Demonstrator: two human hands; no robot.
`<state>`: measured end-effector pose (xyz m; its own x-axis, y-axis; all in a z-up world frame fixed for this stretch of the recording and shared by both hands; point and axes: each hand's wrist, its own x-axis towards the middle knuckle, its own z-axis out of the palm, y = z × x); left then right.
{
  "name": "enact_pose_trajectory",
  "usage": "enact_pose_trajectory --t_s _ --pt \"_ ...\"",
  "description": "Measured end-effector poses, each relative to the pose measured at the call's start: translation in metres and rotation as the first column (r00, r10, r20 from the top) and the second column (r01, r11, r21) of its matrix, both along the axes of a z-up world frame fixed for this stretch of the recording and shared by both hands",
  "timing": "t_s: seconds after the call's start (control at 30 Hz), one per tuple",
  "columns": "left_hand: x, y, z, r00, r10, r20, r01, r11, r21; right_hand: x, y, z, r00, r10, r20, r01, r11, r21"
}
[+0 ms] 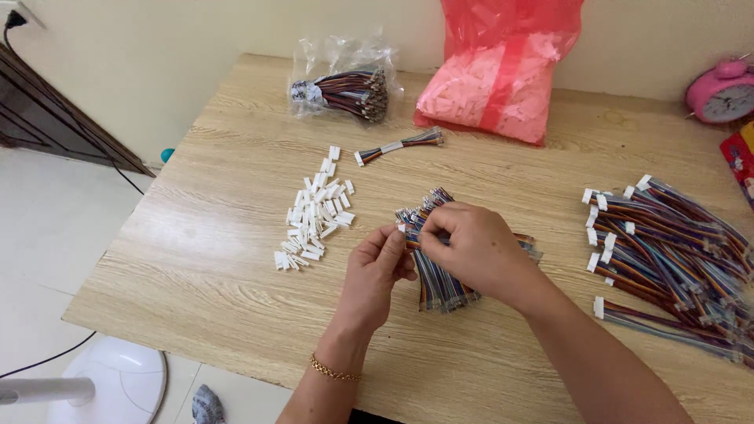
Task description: The person assembles electronic components by inserting white plastic connectors onto the ends of multi-colored ribbon cables. They pick up a connector and a cable, align the pins, and press them together, repeating this process for multiple cables on a wooden table.
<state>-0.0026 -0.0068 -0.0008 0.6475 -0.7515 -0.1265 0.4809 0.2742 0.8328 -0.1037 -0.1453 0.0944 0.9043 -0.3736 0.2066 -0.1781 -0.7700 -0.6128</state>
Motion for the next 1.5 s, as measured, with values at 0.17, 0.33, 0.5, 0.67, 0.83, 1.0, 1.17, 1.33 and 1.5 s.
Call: enact_pose_trajectory --t_s 0.17,0.33,0.5,0.67,0.83,1.0,1.17,1.33,1.5 --pt "0.0 -0.001 -0.004 0.998 0.003 0.058 -0.003 1.0 -0.003 0.002 -0.005 -0.002 0.995 -0.043 -0.089 0.058 0.985 0.164" --pt "-0.003 -0.003 -0.001 0.98 0.043 0.194 -0.046 0.999 0.01 -0.001 -0.004 0.001 0.994 -0.035 -0.103 0.053 0.982 0.18" --pt "-0.005 0.001 0.007 0.964 0.029 0.265 -0.05 0.996 0.07 -0.003 -0.004 0.005 0.995 -0.006 -0.102 0.017 0.995 0.102" --pt "-0.001 0.005 0.008 0.972 -0.019 0.233 0.001 0.997 0.08 -0.004 -0.016 -0.005 0.995 0.062 -0.083 -0.058 0.997 0.052" --pt "0.003 0.006 0.008 0.979 -0.037 0.198 0.022 0.997 0.076 -0.005 -0.014 -0.001 0.985 0.034 -0.167 -0.017 0.994 0.106" --pt "0.004 -0.001 0.008 0.929 -0.014 0.37 -0.076 0.971 0.227 -0.004 -0.008 -0.01 0.999 0.001 -0.045 -0.004 0.998 -0.064" --pt "0.006 0.001 0.002 0.945 -0.056 0.323 -0.013 0.978 0.209 -0.005 -0.016 -0.015 0.993 0.054 -0.102 -0.053 0.999 0.014" --pt "0.011 0.002 0.008 0.959 -0.125 0.254 0.074 0.977 0.2 -0.003 -0.021 -0.012 0.977 0.037 -0.211 0.018 0.966 0.257" --pt "0.015 0.002 0.011 0.974 -0.059 0.219 0.024 0.987 0.157 -0.004 -0.012 -0.012 0.998 0.052 -0.044 -0.051 0.999 0.018"
